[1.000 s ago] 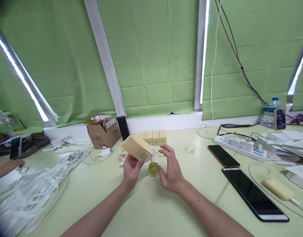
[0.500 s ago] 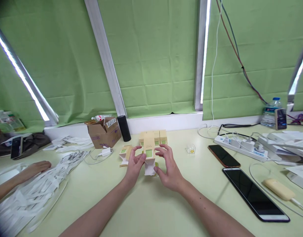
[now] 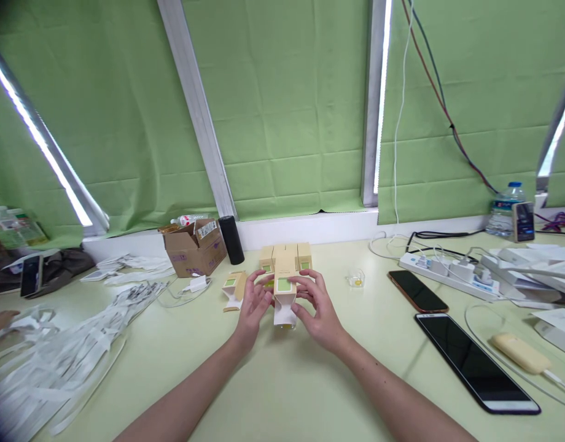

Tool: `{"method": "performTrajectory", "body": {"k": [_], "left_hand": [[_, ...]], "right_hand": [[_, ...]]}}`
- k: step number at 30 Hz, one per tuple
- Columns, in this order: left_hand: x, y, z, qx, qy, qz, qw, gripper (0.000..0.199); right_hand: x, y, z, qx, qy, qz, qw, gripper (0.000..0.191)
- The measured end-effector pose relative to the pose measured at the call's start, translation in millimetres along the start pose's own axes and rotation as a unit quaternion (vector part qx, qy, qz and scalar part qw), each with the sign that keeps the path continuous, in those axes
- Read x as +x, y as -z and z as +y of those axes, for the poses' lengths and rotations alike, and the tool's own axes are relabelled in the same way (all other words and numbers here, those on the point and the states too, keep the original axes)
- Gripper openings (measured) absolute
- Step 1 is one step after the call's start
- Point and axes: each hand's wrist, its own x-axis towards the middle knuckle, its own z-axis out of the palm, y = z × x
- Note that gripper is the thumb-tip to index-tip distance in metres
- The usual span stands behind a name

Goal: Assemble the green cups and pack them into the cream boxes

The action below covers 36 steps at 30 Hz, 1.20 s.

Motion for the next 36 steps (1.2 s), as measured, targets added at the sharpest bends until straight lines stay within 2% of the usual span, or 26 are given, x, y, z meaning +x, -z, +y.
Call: {"method": "performTrajectory", "body": {"k": [5,12,36], "left_hand": [[0.2,7.4,-2.3,0.071,-0.073,-0.018,0.995,0.056],[-1.3,7.3,-3.7,0.145,-0.107,-0.04,0.983,0.04],[-0.1,4.3,-6.9,0.159,-0.117,0.024,0.98,0.031]], "right_hand": [[1.0,1.4,2.2,0.006,-0.008,0.006,1.0,0.039],[-0.4,0.2,0.4,-0.013,0.005,-0.004,1.0,0.039],[-1.3,1.0,5.2,0.036,-0.019,-0.024,0.999,0.043]]}}
